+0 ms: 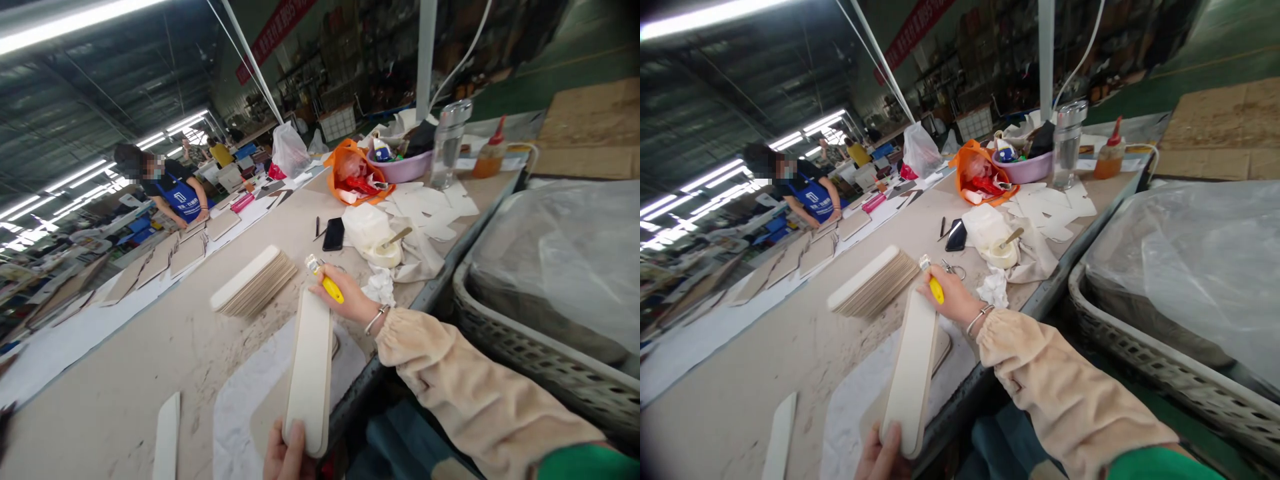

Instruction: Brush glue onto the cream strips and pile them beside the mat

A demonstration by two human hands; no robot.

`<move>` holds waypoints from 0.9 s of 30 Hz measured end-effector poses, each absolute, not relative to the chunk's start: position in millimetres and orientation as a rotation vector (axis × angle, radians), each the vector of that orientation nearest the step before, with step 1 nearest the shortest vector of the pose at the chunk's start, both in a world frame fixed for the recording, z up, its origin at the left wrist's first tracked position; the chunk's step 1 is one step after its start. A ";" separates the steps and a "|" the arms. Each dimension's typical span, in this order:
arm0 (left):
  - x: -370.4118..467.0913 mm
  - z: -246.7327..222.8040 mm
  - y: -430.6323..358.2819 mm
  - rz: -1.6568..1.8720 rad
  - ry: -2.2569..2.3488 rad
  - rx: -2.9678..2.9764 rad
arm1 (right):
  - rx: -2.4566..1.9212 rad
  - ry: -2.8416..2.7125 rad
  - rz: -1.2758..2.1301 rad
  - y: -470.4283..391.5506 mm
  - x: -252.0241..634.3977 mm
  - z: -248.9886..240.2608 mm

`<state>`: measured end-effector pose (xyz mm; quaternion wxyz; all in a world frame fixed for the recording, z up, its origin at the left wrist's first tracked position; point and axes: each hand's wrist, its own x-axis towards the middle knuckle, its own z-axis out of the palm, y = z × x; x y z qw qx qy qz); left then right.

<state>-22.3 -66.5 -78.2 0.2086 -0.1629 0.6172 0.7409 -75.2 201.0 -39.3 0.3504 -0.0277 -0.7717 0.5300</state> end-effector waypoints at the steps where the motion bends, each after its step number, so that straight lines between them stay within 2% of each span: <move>1: -20.6 -75.6 -65.5 2.083 1.685 -0.449 | -0.063 -1.994 1.389 201.2 -72.8 -39.7; 9: -8.2 -59.2 -64.6 2.121 1.653 -0.320 | 0.046 -1.961 1.648 202.5 -53.9 -46.2; 22: -4.3 -62.4 -57.0 2.114 1.662 -0.249 | -0.091 -1.862 1.727 199.1 -59.8 -53.1; 27: -6.8 -64.0 -55.6 2.119 1.661 -0.258 | -0.139 -1.890 1.658 198.9 -61.0 -52.9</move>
